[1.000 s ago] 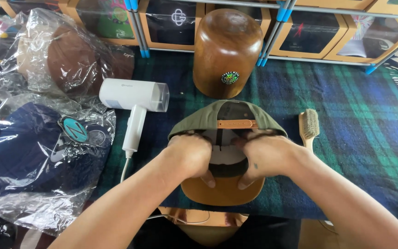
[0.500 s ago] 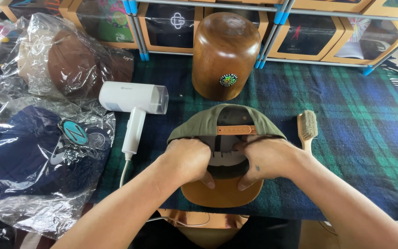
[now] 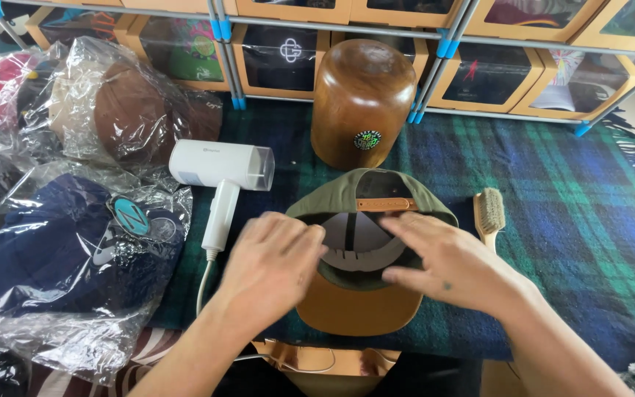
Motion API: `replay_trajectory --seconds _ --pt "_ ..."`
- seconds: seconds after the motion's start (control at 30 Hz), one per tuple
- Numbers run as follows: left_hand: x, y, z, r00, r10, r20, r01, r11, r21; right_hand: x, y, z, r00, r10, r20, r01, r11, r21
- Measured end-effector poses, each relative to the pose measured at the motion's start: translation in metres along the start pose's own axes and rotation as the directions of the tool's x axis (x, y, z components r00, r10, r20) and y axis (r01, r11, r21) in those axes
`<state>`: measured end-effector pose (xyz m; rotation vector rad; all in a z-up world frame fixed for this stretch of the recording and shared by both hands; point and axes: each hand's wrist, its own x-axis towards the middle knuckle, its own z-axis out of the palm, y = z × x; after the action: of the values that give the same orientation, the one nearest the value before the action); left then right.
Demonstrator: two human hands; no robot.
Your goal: Brushing and steaming a camouflage hat to clean and shape it before inserting a plastic shaper.
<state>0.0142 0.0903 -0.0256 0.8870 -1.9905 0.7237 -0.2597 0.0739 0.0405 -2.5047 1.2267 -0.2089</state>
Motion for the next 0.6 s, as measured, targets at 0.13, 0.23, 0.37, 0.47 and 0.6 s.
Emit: replay_trajectory --seconds 0.13,0.23,0.37,0.47,0.6 --pt "-0.031 0.001 0.010 0.898 -0.356 0.261 0.379 0.924 -0.044 0.007 0.015 0.022 0.982 0.018 -0.189 0.012 0.988 0.152" --pt "-0.040 -0.006 0.040 0.814 -0.533 0.230 0.572 0.803 -0.165 0.027 0.031 0.041 0.918 0.178 -0.356 -0.020 0.914 0.405" --pt "-0.018 0.005 0.039 0.733 -0.661 0.164 0.663 0.637 -0.394 0.040 0.024 0.037 0.896 0.349 -0.274 -0.099 0.759 0.643" --pt "-0.012 0.022 0.024 0.687 -0.715 0.129 0.653 0.530 -0.541 0.046 0.017 0.032 0.917 0.268 -0.294 0.065 0.628 0.775" --pt "-0.023 0.072 0.018 0.866 -0.480 0.138 0.469 0.686 -0.556 0.061 0.020 0.035 0.891 0.055 -0.451 0.431 0.214 0.877"
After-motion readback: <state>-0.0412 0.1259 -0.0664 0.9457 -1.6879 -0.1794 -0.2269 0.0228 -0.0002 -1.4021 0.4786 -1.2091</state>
